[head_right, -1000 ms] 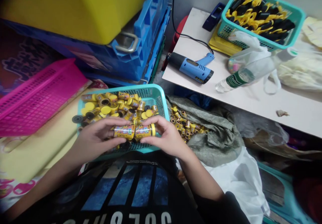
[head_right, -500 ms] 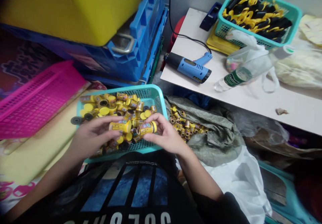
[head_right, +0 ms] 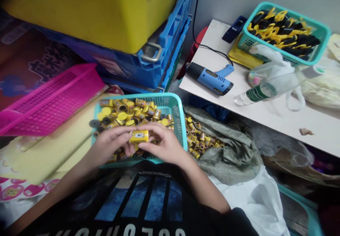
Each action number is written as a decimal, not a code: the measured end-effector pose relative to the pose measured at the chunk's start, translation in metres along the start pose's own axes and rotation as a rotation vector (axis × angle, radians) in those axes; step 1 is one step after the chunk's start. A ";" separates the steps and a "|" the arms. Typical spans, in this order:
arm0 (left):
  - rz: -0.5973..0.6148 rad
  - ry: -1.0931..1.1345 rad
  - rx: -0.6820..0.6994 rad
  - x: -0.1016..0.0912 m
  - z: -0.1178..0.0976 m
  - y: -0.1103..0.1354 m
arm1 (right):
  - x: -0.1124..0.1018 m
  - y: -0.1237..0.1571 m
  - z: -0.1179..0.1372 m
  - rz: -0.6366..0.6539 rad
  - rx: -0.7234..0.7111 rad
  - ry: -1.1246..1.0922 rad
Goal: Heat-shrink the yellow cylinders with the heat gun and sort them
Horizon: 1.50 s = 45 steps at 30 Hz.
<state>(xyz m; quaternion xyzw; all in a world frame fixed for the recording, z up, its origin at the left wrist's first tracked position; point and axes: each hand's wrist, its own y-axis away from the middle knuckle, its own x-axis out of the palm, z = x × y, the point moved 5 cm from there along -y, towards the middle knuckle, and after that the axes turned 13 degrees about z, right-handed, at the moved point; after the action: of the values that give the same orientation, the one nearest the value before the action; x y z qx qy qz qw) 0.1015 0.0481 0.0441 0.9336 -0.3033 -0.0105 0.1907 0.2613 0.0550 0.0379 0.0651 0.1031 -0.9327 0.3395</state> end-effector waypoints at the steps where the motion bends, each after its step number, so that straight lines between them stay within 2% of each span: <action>1: 0.015 -0.010 0.008 -0.001 0.000 0.001 | -0.001 0.001 0.000 0.007 0.022 -0.003; 3: 0.014 -0.058 0.026 -0.006 0.001 0.004 | -0.012 0.011 0.004 -0.013 0.071 0.042; 4: -0.015 -0.095 0.030 -0.011 0.001 0.006 | -0.025 0.022 0.006 -0.056 0.098 0.070; 6: -0.132 -0.209 0.022 -0.026 0.003 0.012 | -0.061 0.053 0.008 -0.192 0.185 0.138; 8: -0.260 -0.406 0.022 -0.042 0.004 0.019 | -0.103 0.094 0.002 -0.329 0.376 0.301; 10: -0.293 -0.674 0.087 -0.047 0.003 0.024 | -0.129 0.126 -0.014 -0.192 0.661 0.496; 12: -0.196 -0.939 0.189 -0.039 0.005 0.024 | -0.137 0.139 -0.028 -0.097 0.826 0.671; 14: -0.049 -1.140 0.216 -0.024 0.013 0.022 | -0.126 0.123 -0.031 -0.146 0.778 0.782; 16: 0.045 -1.283 0.134 -0.012 0.023 0.019 | -0.093 0.085 -0.030 -0.157 0.594 0.712; 17: 0.063 -1.335 0.078 -0.009 0.026 0.017 | -0.071 0.062 -0.031 -0.095 0.522 0.645; 19: 0.076 -1.393 -0.010 -0.005 0.031 0.016 | -0.026 0.021 -0.038 0.140 0.457 0.657; 20: 0.081 -1.404 -0.028 -0.004 0.032 0.016 | -0.011 0.007 -0.045 0.221 0.494 0.735; 22: 0.083 -1.407 -0.032 -0.004 0.033 0.017 | 0.007 -0.008 -0.059 0.299 0.590 0.901; 23: 0.076 -1.408 -0.032 -0.004 0.034 0.017 | 0.010 -0.011 -0.066 0.305 0.626 0.963; 25: 0.055 -1.414 -0.046 -0.007 0.036 0.019 | 0.010 -0.009 -0.073 0.278 0.609 0.992; 27: 0.051 -1.396 -0.054 -0.012 0.037 0.019 | 0.007 -0.003 -0.073 0.197 0.537 0.882; 29: 0.068 -1.284 -0.007 -0.018 0.036 0.021 | 0.001 0.004 -0.064 0.074 0.446 0.671; 31: 0.076 -1.037 0.045 -0.026 0.032 0.023 | -0.003 0.009 -0.049 -0.040 0.310 0.477; 34: 0.038 -0.529 0.113 -0.035 0.024 0.027 | -0.002 0.012 -0.021 -0.080 0.117 0.343; 37: -0.011 -0.166 0.235 -0.032 0.015 0.030 | -0.001 0.013 -0.006 -0.086 0.091 0.243; 41: -0.027 -0.130 0.294 -0.023 0.011 0.031 | -0.005 0.014 0.000 -0.186 0.005 0.085; 45: -0.082 -0.229 0.421 -0.024 0.008 0.033 | -0.008 0.015 0.000 -0.217 -0.068 0.122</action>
<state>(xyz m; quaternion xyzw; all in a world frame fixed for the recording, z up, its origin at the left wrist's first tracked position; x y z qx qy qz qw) 0.0625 0.0346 0.0458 0.9570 -0.2803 -0.0605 -0.0441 0.2770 0.0492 0.0375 0.0987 0.1618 -0.9541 0.2318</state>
